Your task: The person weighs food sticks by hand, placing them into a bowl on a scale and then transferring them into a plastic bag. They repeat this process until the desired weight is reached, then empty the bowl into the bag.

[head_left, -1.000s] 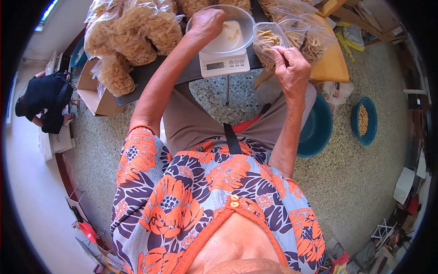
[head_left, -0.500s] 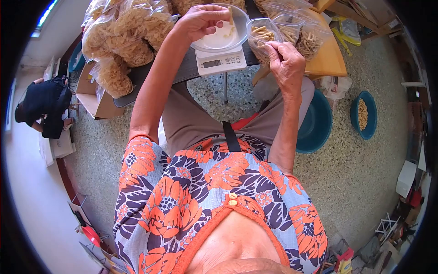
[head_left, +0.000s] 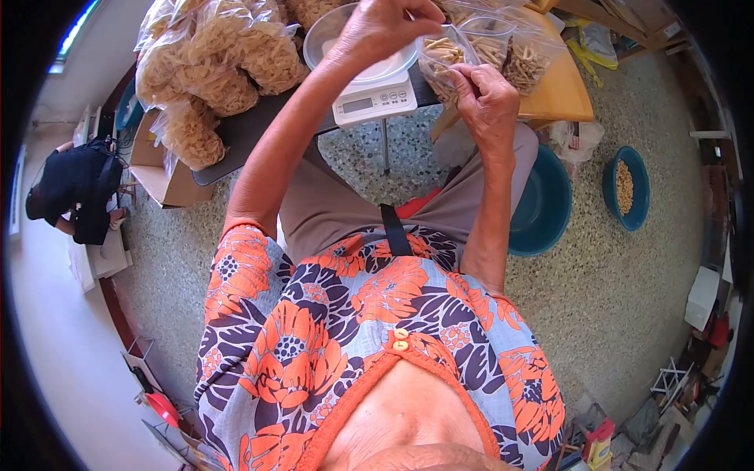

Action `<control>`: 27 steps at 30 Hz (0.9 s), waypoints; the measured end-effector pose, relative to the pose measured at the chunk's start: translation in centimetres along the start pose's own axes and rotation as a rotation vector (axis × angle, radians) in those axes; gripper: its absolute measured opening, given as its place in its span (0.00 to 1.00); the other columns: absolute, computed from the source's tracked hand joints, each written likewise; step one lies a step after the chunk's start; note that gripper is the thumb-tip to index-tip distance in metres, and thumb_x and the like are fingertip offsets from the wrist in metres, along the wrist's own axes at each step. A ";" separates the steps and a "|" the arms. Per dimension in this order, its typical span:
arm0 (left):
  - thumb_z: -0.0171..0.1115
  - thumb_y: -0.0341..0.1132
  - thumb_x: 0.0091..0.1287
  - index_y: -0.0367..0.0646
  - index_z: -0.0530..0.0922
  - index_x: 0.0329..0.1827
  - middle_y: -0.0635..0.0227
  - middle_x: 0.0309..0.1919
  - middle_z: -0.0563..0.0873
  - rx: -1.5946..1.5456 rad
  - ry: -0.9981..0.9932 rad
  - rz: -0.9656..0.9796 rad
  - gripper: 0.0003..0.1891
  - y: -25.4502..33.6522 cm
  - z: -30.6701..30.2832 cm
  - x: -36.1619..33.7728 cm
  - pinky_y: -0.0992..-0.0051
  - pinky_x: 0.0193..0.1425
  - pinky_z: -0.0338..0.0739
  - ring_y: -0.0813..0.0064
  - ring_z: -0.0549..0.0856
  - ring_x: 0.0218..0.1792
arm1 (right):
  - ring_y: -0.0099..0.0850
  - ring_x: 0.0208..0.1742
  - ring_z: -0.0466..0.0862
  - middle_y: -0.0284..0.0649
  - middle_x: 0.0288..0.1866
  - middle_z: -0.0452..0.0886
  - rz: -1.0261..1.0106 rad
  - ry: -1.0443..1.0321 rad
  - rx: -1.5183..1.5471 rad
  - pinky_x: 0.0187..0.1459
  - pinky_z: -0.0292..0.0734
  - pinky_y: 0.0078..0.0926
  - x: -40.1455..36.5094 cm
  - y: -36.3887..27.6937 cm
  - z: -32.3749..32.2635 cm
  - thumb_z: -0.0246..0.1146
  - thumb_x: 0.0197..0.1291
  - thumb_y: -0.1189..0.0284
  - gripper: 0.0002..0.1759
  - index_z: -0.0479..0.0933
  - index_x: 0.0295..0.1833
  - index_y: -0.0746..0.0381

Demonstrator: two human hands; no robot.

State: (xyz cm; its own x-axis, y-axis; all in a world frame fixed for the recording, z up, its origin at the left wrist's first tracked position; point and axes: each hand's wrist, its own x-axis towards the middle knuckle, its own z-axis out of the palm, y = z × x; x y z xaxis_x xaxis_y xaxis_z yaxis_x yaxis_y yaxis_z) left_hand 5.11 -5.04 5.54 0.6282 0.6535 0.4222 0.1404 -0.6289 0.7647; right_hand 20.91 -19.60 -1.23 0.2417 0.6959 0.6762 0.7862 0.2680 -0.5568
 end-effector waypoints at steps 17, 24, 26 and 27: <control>0.64 0.30 0.57 0.42 0.89 0.32 0.50 0.32 0.90 1.041 -0.029 -0.126 0.06 -11.1 -3.8 -1.5 0.52 0.44 0.85 0.47 0.91 0.39 | 0.44 0.38 0.89 0.45 0.38 0.89 -0.012 -0.004 -0.028 0.41 0.84 0.35 0.2 -0.6 -0.5 0.74 0.63 0.73 0.07 0.89 0.45 0.63; 0.61 0.29 0.59 0.42 0.89 0.33 0.52 0.36 0.92 1.066 -0.217 -0.283 0.08 -10.4 -2.7 -1.8 0.56 0.46 0.86 0.51 0.92 0.43 | 0.44 0.37 0.89 0.44 0.38 0.88 -0.016 -0.005 -0.014 0.40 0.84 0.35 0.2 -0.6 -0.3 0.74 0.64 0.73 0.06 0.89 0.44 0.63; 0.61 0.28 0.58 0.42 0.89 0.33 0.51 0.36 0.92 1.050 -0.214 -0.273 0.08 -10.5 -2.7 -1.9 0.56 0.47 0.85 0.51 0.92 0.43 | 0.44 0.37 0.89 0.44 0.38 0.88 0.000 -0.015 -0.001 0.40 0.84 0.35 0.2 -0.7 -0.3 0.74 0.64 0.73 0.06 0.89 0.44 0.63; 0.61 0.29 0.58 0.42 0.89 0.33 0.52 0.37 0.92 1.031 -0.174 -0.239 0.08 -10.6 -2.6 -2.0 0.56 0.48 0.85 0.51 0.92 0.44 | 0.44 0.37 0.89 0.44 0.37 0.88 -0.003 -0.007 -0.001 0.40 0.83 0.34 0.3 -0.7 -0.3 0.74 0.64 0.73 0.06 0.89 0.44 0.63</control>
State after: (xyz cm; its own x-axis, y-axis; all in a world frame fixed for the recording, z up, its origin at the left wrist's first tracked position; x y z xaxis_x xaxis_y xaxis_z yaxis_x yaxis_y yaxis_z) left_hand 0.33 1.42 -2.13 0.5880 0.7890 0.1782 0.8014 -0.5981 0.0041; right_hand 20.65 -19.82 -0.51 0.2349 0.6998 0.6746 0.7877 0.2695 -0.5539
